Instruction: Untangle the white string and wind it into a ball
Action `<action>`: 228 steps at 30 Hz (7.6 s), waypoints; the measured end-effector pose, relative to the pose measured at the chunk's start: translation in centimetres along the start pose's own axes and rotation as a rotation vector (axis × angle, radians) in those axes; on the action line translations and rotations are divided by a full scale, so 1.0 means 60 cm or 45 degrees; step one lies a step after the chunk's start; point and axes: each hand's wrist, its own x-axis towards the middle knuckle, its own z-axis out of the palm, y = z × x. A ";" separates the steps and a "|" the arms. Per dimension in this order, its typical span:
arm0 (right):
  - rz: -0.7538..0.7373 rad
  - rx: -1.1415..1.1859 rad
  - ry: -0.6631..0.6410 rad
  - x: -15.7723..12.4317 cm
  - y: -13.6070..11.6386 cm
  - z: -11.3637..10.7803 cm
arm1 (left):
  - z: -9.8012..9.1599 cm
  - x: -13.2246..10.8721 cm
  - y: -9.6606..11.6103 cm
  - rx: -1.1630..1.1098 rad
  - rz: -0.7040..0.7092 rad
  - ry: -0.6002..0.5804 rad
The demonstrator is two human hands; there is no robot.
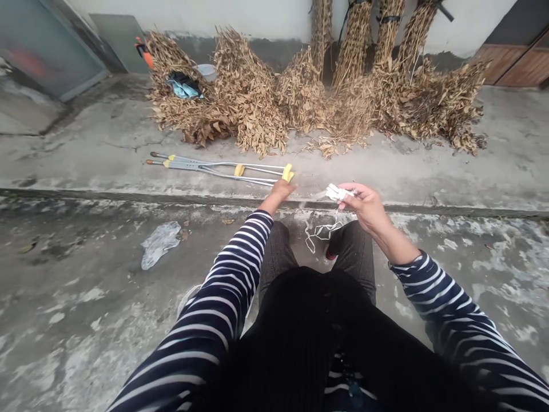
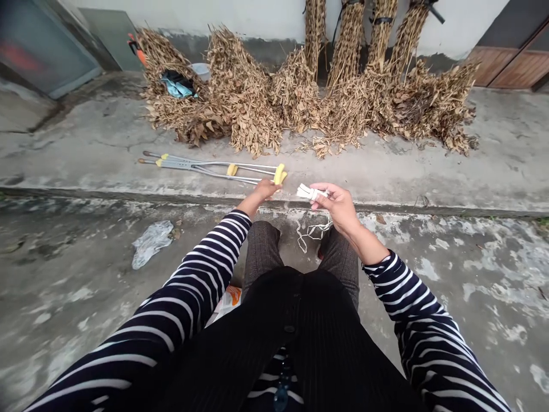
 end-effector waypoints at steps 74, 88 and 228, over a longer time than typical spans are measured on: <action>-0.110 -0.355 0.148 0.046 0.044 0.004 | 0.123 -0.141 0.002 -0.293 0.284 -0.428; -0.783 -1.355 0.238 0.074 0.094 -0.021 | 0.100 -0.209 0.015 -0.220 0.277 -0.647; -0.010 -0.186 -0.131 0.026 0.038 0.005 | 0.038 -0.052 0.037 0.246 0.614 -0.155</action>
